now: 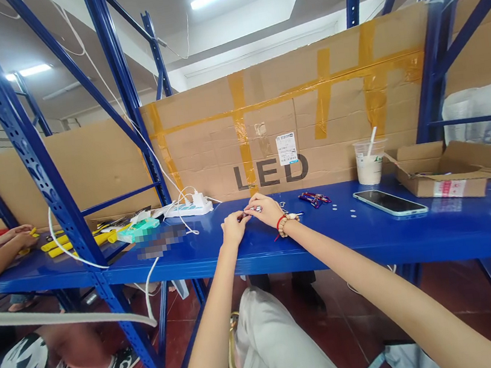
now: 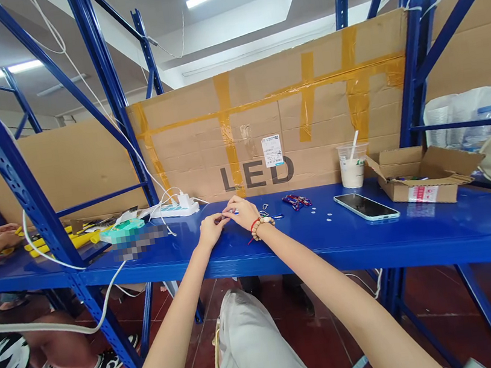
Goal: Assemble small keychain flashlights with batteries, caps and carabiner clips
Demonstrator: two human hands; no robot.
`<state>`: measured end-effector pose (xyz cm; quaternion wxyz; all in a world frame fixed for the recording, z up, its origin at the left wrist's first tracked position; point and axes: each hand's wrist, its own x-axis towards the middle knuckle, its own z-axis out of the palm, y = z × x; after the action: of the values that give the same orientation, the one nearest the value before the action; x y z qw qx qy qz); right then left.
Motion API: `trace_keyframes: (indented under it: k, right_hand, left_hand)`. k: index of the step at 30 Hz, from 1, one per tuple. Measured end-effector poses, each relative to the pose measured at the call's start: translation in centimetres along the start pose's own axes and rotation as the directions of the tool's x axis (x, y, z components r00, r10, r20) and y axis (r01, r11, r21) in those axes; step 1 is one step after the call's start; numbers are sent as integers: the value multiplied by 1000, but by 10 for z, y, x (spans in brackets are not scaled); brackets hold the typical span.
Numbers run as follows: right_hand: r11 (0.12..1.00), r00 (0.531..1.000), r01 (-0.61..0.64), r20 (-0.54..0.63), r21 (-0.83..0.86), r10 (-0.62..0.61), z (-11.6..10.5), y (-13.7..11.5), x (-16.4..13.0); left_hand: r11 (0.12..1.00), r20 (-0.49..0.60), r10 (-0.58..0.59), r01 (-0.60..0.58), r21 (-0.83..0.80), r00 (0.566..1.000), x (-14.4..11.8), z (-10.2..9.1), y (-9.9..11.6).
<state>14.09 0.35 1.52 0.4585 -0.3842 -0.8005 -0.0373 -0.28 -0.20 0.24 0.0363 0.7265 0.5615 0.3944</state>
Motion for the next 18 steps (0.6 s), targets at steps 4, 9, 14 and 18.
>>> trace_keyframes:
  k: [4, 9, 14, 18]
  right_hand:
    - [1000, 1000, -16, 1, 6, 16, 2, 1, 1]
    - [1000, 999, -13, 29, -10, 13, 3, 1, 0]
    - [1000, 998, 1, 65, -1, -1, 4, 0, -2]
    - [998, 997, -2, 71, 62, -3, 3, 1, 1]
  left_hand:
    - [1000, -13, -12, 12, 28, 1000, -2, -2, 2]
    - [1000, 1, -19, 19, 22, 1000, -2, -2, 2]
    - [999, 21, -11, 11, 31, 1000, -2, -3, 1]
    - [998, -7, -35, 35, 59, 999, -3, -5, 3]
